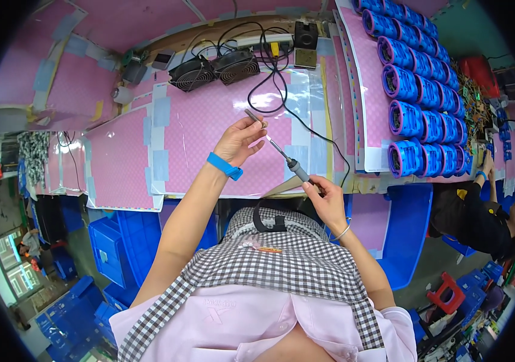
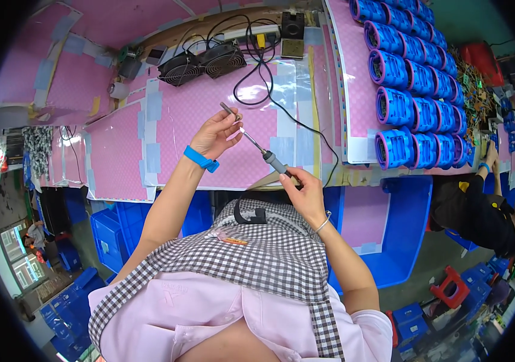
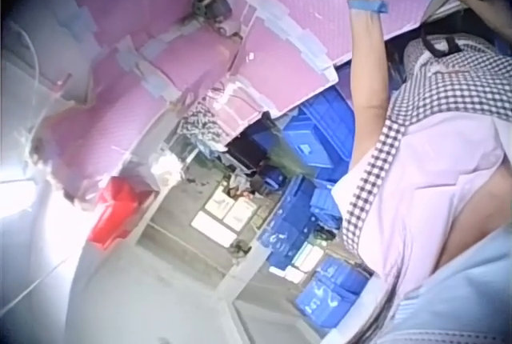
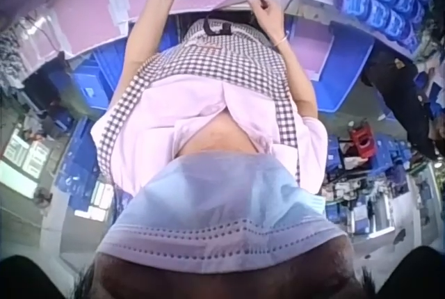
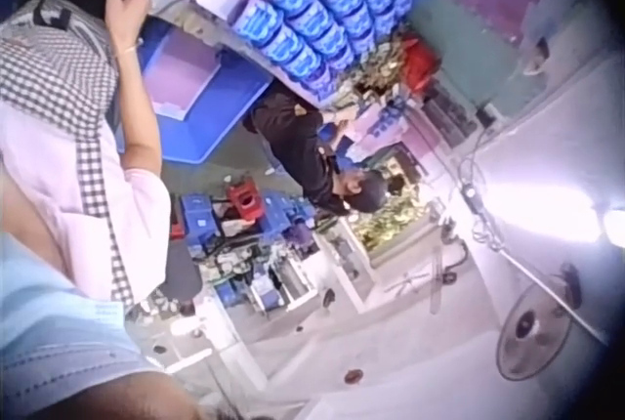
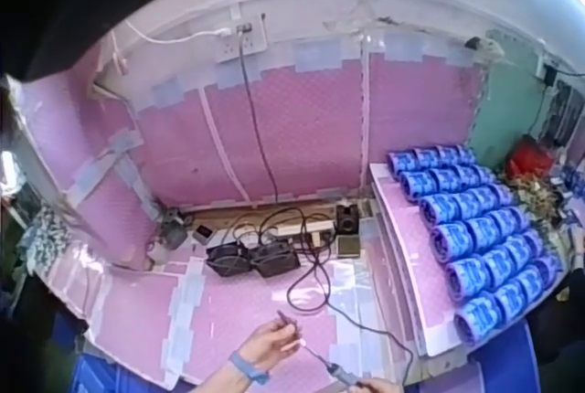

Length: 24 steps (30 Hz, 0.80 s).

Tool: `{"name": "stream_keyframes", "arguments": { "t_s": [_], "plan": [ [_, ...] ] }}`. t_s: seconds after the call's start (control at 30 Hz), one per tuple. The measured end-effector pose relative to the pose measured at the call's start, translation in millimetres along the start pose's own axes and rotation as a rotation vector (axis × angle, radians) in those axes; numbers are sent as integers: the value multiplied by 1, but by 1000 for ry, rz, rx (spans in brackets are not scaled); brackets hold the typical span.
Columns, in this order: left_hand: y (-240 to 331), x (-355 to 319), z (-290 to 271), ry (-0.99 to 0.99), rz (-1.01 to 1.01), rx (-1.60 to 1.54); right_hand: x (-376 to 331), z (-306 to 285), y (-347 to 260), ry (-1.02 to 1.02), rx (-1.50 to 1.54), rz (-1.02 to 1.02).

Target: Soldering wires onto cooling fan components at a factory workstation.

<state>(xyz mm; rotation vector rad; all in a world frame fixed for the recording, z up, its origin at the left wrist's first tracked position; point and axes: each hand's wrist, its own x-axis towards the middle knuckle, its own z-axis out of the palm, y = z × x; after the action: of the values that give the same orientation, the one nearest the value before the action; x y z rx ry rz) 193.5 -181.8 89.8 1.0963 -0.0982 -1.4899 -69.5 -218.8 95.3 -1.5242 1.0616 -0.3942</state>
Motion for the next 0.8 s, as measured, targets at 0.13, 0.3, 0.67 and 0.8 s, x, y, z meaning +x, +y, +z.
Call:
{"name": "stream_keyframes", "arguments": {
  "t_s": [0.13, 0.3, 0.67, 0.8],
  "plan": [
    [8, -10, 5, -7, 28, -15, 5, 3, -13, 12, -5, -7],
    [8, -16, 7, 3, 28, 49, 8, 5, -16, 36, -46, -48],
    [-19, -31, 31, -32, 95, 195, 9, 18, -16, 77, -31, -162],
    [-13, -38, 39, -72, 71, 179, 5, 18, -8, -64, 242, 31]
  ]
}}
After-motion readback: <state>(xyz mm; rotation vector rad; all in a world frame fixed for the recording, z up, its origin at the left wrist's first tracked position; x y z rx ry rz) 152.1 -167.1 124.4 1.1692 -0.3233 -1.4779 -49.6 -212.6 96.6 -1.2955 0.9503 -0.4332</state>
